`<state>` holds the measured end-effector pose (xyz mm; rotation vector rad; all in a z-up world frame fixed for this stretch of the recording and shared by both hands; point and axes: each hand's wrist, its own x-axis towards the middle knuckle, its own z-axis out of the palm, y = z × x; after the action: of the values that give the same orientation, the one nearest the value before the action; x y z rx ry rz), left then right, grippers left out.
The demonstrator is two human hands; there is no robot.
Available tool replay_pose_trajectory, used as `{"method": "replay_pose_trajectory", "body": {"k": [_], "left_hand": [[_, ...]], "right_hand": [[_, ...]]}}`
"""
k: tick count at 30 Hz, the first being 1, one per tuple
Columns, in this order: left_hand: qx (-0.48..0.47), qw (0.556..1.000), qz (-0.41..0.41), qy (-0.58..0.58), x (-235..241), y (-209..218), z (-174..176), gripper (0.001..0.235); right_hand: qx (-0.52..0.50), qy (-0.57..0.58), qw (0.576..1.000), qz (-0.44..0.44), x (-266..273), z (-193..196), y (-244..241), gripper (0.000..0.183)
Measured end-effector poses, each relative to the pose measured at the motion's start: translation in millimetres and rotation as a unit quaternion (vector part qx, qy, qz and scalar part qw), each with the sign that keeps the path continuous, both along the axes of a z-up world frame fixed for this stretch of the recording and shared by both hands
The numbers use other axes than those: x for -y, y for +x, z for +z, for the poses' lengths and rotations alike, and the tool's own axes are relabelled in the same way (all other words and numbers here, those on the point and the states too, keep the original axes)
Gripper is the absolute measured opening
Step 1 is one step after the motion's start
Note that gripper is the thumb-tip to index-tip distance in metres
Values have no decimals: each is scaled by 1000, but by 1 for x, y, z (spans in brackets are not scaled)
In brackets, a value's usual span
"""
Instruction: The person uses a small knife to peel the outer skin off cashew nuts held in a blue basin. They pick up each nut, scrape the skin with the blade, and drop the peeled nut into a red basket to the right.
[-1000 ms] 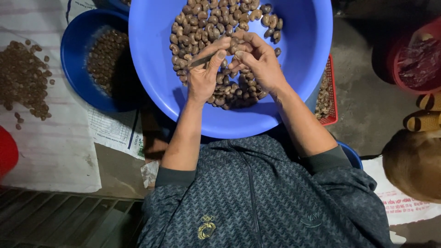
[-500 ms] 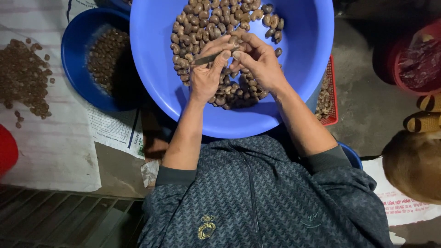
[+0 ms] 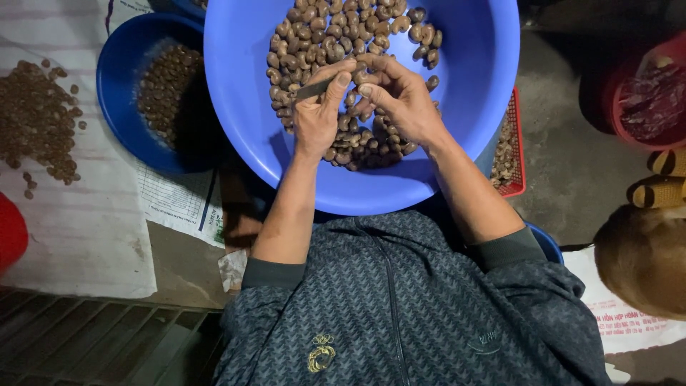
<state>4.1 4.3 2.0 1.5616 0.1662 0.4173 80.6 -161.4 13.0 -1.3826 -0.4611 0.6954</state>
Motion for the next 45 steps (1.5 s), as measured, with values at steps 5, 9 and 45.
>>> {"method": "replay_pose_trajectory", "body": {"k": [5,9,45], "left_hand": [[-3,999,-13,-38,-3,-2,0,22],[-17,1000,-2,-22,-1,-2,1,28],[35,994,-55,-84,-1,-1,2,20]], "right_hand": [[-31,16,999,-2,-1,0,0,52],[-57,26,998,-5,-1,0,0,51],[-209,69,974,-60,2,-5,2,43]]}}
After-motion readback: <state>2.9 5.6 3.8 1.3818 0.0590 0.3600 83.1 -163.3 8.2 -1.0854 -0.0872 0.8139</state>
